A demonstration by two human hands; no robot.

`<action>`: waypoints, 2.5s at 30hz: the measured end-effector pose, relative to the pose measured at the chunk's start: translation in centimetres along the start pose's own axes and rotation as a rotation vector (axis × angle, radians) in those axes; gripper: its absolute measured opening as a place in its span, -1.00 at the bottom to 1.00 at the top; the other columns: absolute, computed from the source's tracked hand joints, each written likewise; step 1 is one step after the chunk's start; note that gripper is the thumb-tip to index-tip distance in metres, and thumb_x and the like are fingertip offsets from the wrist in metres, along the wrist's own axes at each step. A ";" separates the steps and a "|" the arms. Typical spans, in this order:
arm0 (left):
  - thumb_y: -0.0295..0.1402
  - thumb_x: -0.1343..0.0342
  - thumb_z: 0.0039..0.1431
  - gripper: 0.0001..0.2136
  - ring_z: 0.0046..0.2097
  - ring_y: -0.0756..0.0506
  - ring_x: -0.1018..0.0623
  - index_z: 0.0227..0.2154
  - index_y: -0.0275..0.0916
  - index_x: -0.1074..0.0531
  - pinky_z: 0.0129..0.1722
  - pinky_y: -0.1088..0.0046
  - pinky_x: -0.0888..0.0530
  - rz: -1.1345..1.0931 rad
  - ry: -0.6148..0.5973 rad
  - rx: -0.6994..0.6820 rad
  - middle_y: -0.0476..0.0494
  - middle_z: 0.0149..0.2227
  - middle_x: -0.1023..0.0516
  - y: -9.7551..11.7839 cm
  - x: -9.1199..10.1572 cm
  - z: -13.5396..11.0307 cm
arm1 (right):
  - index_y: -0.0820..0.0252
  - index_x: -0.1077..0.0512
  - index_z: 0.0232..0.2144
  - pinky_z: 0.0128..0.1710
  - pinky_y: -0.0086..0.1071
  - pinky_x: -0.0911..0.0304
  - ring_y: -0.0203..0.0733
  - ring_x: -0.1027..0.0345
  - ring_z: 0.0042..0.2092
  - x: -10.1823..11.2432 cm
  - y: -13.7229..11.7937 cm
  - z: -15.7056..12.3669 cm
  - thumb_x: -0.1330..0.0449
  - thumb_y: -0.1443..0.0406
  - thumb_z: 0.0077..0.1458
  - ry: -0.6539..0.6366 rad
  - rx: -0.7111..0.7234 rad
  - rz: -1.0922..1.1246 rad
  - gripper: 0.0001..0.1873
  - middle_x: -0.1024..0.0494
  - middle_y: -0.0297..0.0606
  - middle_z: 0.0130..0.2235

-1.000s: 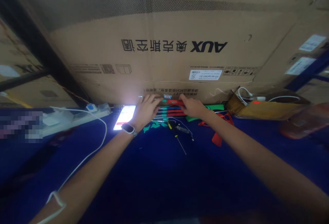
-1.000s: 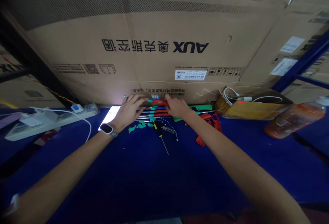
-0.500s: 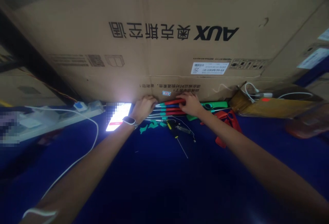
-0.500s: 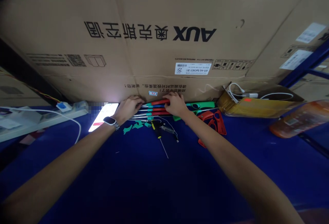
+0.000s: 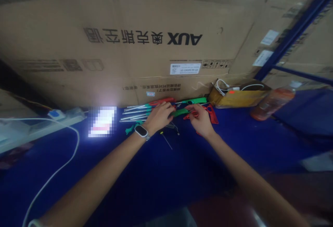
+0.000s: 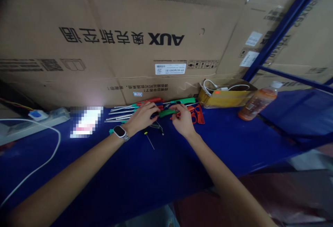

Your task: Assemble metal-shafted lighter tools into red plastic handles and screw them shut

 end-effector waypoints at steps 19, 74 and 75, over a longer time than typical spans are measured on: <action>-0.37 -0.09 0.27 -0.80 0.10 -0.33 -0.37 -0.12 -0.30 -0.50 0.05 0.16 -0.30 0.235 -0.124 0.059 -0.37 0.01 -0.44 2.1 -3.1 6.5 | 0.09 -0.50 -0.39 -0.05 -0.13 -0.22 -0.03 -0.42 -0.13 -0.3 0.0 -4.4 -0.10 0.44 0.04 0.032 -0.122 0.000 -0.79 -0.60 -0.26 -0.27; -0.47 -0.05 0.33 -0.83 -0.01 -0.16 -0.52 -0.12 -0.25 -0.52 0.06 0.23 -0.47 -0.215 0.175 0.060 -0.18 -0.08 -0.60 3.0 1.3 -2.6 | 0.14 -0.44 0.05 0.21 0.06 -0.02 0.18 -0.05 0.28 -2.4 -3.1 -4.5 -0.17 0.24 0.09 -0.173 -0.053 -0.444 -0.55 -0.32 0.00 0.16; -0.45 -0.04 0.34 -0.84 -0.04 -0.15 -0.52 -0.14 -0.23 -0.52 0.03 0.23 -0.48 -0.231 0.211 0.096 -0.15 -0.12 -0.60 2.2 2.2 -4.0 | 0.12 -0.49 -0.02 0.16 0.00 -0.07 0.14 -0.15 0.20 -3.1 -3.9 -4.3 -0.17 0.22 0.11 -0.194 -0.018 -0.428 -0.63 -0.38 -0.03 0.09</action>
Point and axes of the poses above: each hand's wrist, its own z-axis towards the middle knuckle, its own x-axis out of the back of the hand, y = z × x, the point moved 5 cm from there along z, towards the middle knuckle
